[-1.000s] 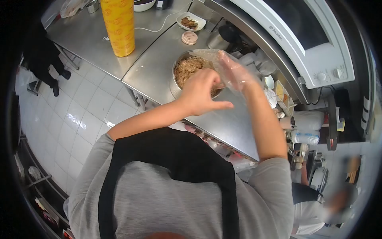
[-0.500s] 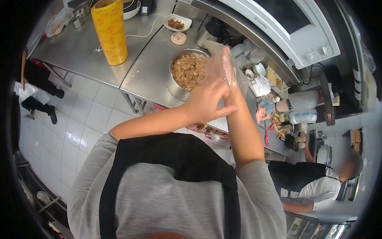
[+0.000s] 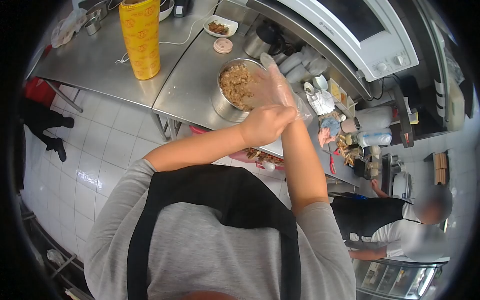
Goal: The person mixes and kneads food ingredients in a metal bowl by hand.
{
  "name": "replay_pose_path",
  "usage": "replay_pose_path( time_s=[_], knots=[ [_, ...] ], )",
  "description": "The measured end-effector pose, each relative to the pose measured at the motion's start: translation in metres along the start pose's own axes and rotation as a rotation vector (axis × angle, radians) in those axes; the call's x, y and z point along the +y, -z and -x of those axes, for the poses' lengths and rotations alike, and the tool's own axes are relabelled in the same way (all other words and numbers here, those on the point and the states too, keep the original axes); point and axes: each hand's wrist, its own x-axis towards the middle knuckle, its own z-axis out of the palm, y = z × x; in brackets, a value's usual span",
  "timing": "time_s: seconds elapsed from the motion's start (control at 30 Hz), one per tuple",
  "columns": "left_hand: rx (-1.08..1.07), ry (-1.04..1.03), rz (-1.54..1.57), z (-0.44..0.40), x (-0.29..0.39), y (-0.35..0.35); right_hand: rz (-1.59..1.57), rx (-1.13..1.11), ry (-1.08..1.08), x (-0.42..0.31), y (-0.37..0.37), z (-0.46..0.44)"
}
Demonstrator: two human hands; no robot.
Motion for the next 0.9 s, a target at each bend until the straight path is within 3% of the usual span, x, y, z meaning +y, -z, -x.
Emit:
replay_pose_path(
  time_s=[0.03,0.13,0.23,0.33,0.43,0.53,0.63,0.83,0.9],
  knots=[
    [0.004,0.028,0.021,0.001,0.004,0.002,0.017,-0.031,0.029,-0.005,-0.011,0.005],
    [-0.095,0.359,-0.067,0.004,0.018,0.022,0.405,0.166,0.025,-0.007,0.014,-0.008],
    [-0.228,0.373,-0.199,-0.007,0.015,0.022,0.263,0.277,0.114,-0.012,0.001,-0.013],
    [-0.028,0.145,-0.205,-0.007,0.004,0.007,0.053,0.088,0.042,-0.030,-0.032,0.017],
    [-0.064,0.187,-0.207,0.008,-0.006,0.007,0.203,0.067,0.022,-0.016,-0.006,0.016],
    [-0.121,0.220,-0.197,0.013,0.004,0.006,0.430,0.302,-0.111,-0.006,0.011,0.012],
    [-0.098,0.138,-0.079,0.011,0.009,-0.002,0.089,0.131,-0.174,0.000,0.002,0.016],
    [0.015,-0.122,0.072,0.000,0.030,-0.001,-0.061,-0.003,-0.037,0.000,-0.015,0.016],
    [-0.036,-0.076,0.103,-0.008,0.036,0.005,-0.100,-0.034,0.003,0.001,-0.012,0.007]
  ],
)
